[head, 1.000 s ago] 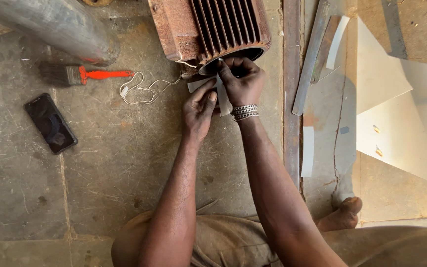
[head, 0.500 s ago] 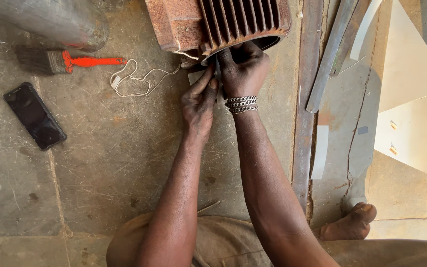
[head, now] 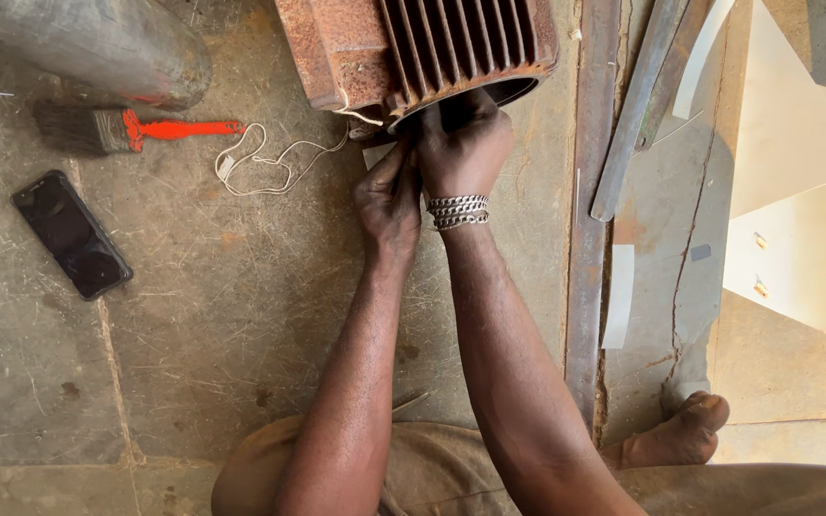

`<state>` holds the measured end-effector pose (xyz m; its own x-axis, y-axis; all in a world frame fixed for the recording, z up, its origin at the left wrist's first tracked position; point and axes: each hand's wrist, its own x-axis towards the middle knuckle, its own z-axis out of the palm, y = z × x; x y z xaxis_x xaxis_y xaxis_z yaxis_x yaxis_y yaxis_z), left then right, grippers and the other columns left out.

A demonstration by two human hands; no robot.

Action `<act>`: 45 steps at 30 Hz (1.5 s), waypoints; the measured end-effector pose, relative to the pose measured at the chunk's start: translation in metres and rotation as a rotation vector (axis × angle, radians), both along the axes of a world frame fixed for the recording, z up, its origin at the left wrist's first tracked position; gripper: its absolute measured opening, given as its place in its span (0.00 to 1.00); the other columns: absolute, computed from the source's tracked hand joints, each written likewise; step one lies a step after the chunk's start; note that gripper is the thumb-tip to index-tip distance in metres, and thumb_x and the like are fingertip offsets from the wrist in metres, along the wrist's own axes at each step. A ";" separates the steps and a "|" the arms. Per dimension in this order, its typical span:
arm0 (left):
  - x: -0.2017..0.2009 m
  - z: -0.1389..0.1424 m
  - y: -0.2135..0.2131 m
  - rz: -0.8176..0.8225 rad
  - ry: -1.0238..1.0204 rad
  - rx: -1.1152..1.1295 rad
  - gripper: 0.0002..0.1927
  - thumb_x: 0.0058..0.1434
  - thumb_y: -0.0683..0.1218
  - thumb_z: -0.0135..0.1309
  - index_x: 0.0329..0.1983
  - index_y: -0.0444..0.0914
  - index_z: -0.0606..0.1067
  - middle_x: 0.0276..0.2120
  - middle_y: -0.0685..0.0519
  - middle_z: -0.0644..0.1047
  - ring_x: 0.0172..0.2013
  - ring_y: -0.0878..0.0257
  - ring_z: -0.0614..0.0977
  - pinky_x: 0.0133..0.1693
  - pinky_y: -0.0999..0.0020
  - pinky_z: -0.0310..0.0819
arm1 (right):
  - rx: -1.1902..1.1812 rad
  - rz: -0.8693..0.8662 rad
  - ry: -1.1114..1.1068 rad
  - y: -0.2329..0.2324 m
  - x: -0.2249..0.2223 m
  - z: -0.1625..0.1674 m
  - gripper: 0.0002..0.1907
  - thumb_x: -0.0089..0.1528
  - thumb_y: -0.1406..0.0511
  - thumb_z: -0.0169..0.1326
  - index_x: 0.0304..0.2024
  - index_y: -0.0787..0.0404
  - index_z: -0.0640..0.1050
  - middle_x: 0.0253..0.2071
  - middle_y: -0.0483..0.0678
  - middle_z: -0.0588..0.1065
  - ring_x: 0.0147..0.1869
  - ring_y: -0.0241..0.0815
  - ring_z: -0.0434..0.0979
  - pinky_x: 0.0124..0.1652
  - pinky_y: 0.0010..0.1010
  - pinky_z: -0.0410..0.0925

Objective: The person sits on the floor cutting a white sheet into narrow strips with scissors and laying the strips out. The person then presses the strips around the rim of a rusty electric motor housing, wrapping the paper pieces onto the motor.

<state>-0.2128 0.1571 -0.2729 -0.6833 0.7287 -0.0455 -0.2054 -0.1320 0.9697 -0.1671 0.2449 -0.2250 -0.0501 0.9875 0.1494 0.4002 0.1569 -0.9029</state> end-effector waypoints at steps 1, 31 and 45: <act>0.001 0.000 0.000 0.010 0.028 0.001 0.16 0.74 0.38 0.49 0.63 0.29 0.75 0.55 0.41 0.81 0.55 0.61 0.81 0.59 0.68 0.76 | 0.031 0.032 -0.008 -0.001 0.003 0.001 0.07 0.56 0.67 0.65 0.30 0.66 0.81 0.26 0.52 0.82 0.28 0.39 0.84 0.30 0.30 0.75; -0.022 0.015 -0.014 0.267 0.970 -0.310 0.24 0.58 0.40 0.64 0.59 0.39 0.77 0.48 0.47 0.78 0.41 0.60 0.80 0.37 0.67 0.80 | 0.373 0.128 -0.328 0.010 0.001 0.001 0.14 0.56 0.63 0.66 0.23 0.64 0.76 0.21 0.52 0.75 0.25 0.51 0.76 0.29 0.42 0.70; -0.022 0.024 -0.011 0.286 1.111 -0.472 0.12 0.69 0.43 0.59 0.54 0.37 0.77 0.47 0.49 0.83 0.46 0.58 0.82 0.54 0.59 0.67 | 0.250 0.271 -0.284 0.023 0.018 0.001 0.14 0.59 0.64 0.65 0.23 0.64 0.77 0.22 0.51 0.76 0.18 0.40 0.72 0.23 0.31 0.68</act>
<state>-0.2349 0.1459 -0.2485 -0.6513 0.6166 0.4423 0.7363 0.3726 0.5648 -0.1493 0.2683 -0.2245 -0.3744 0.8687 0.3243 0.5406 0.4887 -0.6848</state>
